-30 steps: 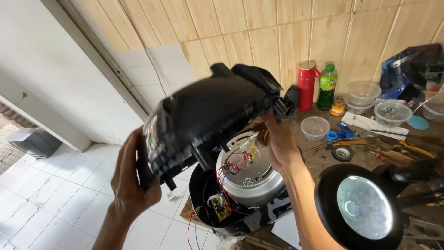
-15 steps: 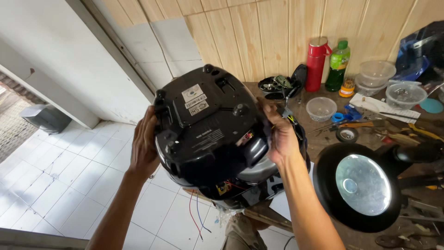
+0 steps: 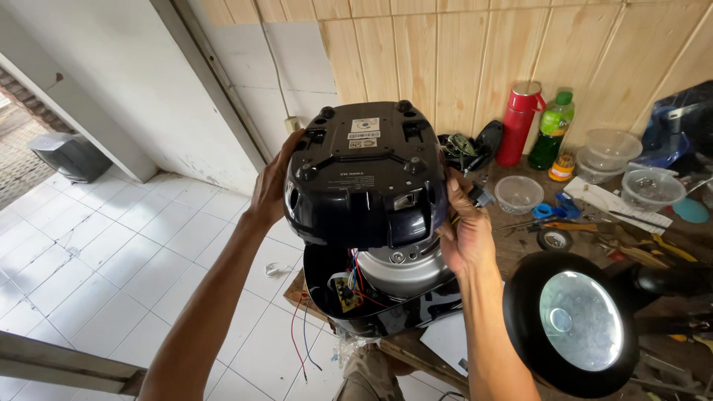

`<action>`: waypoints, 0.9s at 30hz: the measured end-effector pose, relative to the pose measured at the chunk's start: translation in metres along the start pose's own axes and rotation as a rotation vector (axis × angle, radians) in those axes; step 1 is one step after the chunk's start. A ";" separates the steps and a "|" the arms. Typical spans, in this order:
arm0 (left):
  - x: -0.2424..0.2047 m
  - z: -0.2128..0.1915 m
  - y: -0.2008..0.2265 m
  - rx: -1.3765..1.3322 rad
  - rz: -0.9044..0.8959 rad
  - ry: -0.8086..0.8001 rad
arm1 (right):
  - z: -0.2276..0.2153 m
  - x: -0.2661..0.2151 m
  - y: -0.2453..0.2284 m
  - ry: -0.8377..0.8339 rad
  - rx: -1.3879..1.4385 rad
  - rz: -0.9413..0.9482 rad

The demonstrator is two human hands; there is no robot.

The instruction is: The person assembles a dark blue electric appliance by connecting internal wires and snapping the top and bottom plastic shells together. They repeatedly open and close the casing to check the fit and alignment of the components.

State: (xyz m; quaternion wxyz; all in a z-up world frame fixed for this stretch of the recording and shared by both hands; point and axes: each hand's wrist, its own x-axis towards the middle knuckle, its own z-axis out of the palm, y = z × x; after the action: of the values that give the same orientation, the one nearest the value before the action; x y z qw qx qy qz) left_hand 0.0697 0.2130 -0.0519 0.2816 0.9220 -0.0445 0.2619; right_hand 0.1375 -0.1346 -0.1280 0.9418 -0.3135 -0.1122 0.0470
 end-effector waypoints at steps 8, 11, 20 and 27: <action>-0.011 -0.025 0.022 0.207 0.346 0.116 | 0.022 0.000 -0.027 0.090 0.005 0.051; -0.021 -0.044 0.053 0.239 0.519 0.125 | 0.039 0.006 -0.041 0.145 0.048 0.058; -0.048 -0.068 0.122 0.136 0.606 0.313 | 0.000 0.047 0.010 -0.009 -0.093 0.124; -0.056 -0.055 0.117 0.022 0.407 0.473 | 0.035 -0.001 0.006 -0.201 -0.144 -0.054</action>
State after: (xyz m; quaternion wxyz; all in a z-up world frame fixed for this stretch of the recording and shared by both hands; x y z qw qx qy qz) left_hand -0.0305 0.1409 0.0165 0.2160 0.8106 -0.1588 0.5206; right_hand 0.1280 -0.1095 -0.1049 0.9017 -0.3708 -0.2177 0.0447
